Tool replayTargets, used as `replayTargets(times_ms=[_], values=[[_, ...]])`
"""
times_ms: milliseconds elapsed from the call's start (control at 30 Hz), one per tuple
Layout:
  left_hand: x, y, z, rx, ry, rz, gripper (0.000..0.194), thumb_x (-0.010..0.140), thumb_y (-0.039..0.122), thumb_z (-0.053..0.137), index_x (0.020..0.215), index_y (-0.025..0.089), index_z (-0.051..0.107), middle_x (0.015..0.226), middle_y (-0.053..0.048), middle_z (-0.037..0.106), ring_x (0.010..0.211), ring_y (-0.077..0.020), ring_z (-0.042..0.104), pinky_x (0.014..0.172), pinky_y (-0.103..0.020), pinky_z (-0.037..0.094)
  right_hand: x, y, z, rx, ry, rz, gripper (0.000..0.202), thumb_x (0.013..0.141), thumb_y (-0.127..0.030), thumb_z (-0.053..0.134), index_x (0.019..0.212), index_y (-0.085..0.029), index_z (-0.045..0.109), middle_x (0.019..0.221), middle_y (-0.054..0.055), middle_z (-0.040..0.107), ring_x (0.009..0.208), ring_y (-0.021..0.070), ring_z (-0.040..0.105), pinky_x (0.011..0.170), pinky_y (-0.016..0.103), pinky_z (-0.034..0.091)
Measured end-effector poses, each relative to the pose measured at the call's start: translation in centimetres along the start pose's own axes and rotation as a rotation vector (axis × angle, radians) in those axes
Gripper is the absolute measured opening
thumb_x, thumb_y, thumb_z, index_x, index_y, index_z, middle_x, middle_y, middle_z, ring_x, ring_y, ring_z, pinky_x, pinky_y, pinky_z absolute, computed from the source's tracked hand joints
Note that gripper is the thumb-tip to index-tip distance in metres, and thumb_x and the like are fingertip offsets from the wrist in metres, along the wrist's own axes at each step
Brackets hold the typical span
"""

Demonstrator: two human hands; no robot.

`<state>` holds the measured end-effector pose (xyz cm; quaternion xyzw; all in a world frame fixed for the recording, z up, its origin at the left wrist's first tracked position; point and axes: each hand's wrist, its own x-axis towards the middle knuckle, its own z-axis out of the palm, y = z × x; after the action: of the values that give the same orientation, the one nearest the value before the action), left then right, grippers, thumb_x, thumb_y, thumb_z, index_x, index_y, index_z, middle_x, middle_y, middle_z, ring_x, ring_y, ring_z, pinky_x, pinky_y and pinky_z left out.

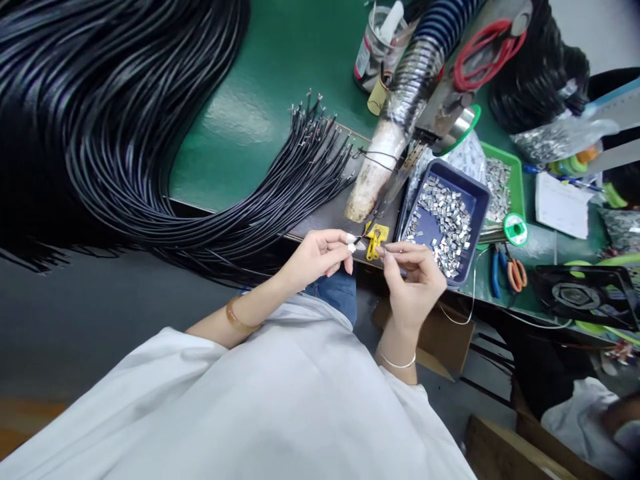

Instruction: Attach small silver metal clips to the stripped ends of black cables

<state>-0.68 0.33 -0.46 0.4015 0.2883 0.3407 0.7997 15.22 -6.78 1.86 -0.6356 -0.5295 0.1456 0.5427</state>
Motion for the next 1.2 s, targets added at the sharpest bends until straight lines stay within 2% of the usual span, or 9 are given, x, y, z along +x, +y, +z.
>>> replayTargets(times_ms=[167, 233, 333, 433, 633, 767, 867, 1000, 1200], values=[[0.0, -0.1, 0.2, 0.080, 0.025, 0.057, 0.029, 0.081, 0.041, 0.076, 0.077, 0.014, 0.067, 0.053, 0.000, 0.064, 0.040, -0.0049, 0.043, 0.042, -0.020, 0.027, -0.3, 0.5, 1.5, -0.061, 0.037, -0.061, 0.013, 0.088, -0.030, 0.070, 0.079, -0.022, 0.065, 0.086, 0.002, 0.071, 0.080, 0.0160, 0.072, 0.067, 0.032, 0.062], [-0.1, -0.2, 0.2, 0.108, 0.031, 0.079, 0.032, 0.083, 0.043, 0.074, 0.073, 0.014, 0.067, 0.052, 0.001, 0.062, 0.044, -0.0057, 0.047, 0.045, -0.020, 0.031, -0.2, 0.5, 1.6, -0.022, 0.024, -0.035, 0.013, 0.089, -0.029, 0.068, 0.079, -0.022, 0.065, 0.088, 0.003, 0.071, 0.082, 0.0159, 0.072, 0.067, 0.031, 0.062], [-0.4, -0.3, 0.1, 0.148, 0.038, 0.082, 0.033, 0.084, 0.041, 0.075, 0.069, 0.014, 0.067, 0.053, 0.001, 0.062, 0.044, -0.0046, 0.044, 0.045, -0.020, 0.031, -0.2, 0.6, 1.5, 0.006, 0.012, -0.024, 0.011, 0.089, -0.027, 0.068, 0.080, -0.021, 0.067, 0.091, 0.003, 0.071, 0.085, 0.0161, 0.073, 0.069, 0.031, 0.062], [-0.4, -0.3, 0.3, 0.165, 0.050, 0.072, 0.027, 0.079, 0.037, 0.079, 0.073, 0.013, 0.070, 0.059, -0.001, 0.067, 0.043, -0.0039, 0.043, 0.043, -0.019, 0.031, -0.2, 0.7, 1.5, 0.035, -0.020, -0.025, 0.007, 0.089, -0.024, 0.068, 0.083, -0.022, 0.071, 0.092, 0.002, 0.072, 0.086, 0.0153, 0.073, 0.071, 0.030, 0.063], [0.0, -0.8, 0.5, 0.143, 0.093, 0.143, 0.027, 0.070, 0.034, 0.086, 0.076, 0.013, 0.071, 0.062, -0.001, 0.068, 0.054, -0.0085, 0.060, 0.055, -0.019, 0.048, -0.2, 0.9, 1.5, 0.079, -0.114, 0.029, 0.005, 0.088, -0.022, 0.068, 0.088, -0.023, 0.073, 0.097, 0.002, 0.073, 0.090, 0.0145, 0.073, 0.074, 0.029, 0.064], [-0.1, -1.0, 0.4, 0.239, 0.102, 0.227, 0.017, 0.075, 0.028, 0.082, 0.079, 0.013, 0.074, 0.070, -0.003, 0.071, 0.064, -0.0110, 0.065, 0.065, -0.021, 0.054, -0.2, 1.1, 1.4, 0.161, -0.124, 0.052, 0.007, 0.087, -0.019, 0.070, 0.088, -0.024, 0.074, 0.097, 0.001, 0.072, 0.090, 0.0126, 0.073, 0.073, 0.025, 0.064], [-0.2, -0.9, 0.3, 0.401, 0.109, 0.338, 0.010, 0.081, 0.022, 0.075, 0.081, 0.012, 0.076, 0.072, -0.003, 0.071, 0.061, -0.0092, 0.061, 0.060, -0.019, 0.050, -0.2, 1.2, 1.3, 0.189, -0.134, 0.074, 0.007, 0.087, -0.019, 0.070, 0.088, -0.025, 0.074, 0.098, 0.001, 0.071, 0.090, 0.0136, 0.074, 0.072, 0.026, 0.064], [-0.3, -0.7, 0.2, 0.607, 0.134, 0.496, 0.008, 0.084, 0.017, 0.071, 0.081, 0.012, 0.076, 0.066, -0.001, 0.067, 0.053, -0.0061, 0.048, 0.050, -0.018, 0.039, -0.2, 1.0, 1.1, 0.098, -0.139, 0.020, 0.009, 0.088, -0.020, 0.070, 0.090, -0.026, 0.075, 0.098, 0.002, 0.073, 0.092, 0.0145, 0.073, 0.071, 0.027, 0.066], [-0.3, -0.9, 0.0, 0.753, 0.110, 0.613, 0.008, 0.088, 0.016, 0.069, 0.085, 0.012, 0.075, 0.067, -0.001, 0.067, 0.053, -0.0072, 0.048, 0.052, -0.020, 0.040, -0.2, 0.9, 1.0, 0.088, -0.156, 0.002, 0.010, 0.087, -0.018, 0.069, 0.089, -0.026, 0.074, 0.099, 0.001, 0.073, 0.091, 0.0144, 0.073, 0.071, 0.026, 0.066]])
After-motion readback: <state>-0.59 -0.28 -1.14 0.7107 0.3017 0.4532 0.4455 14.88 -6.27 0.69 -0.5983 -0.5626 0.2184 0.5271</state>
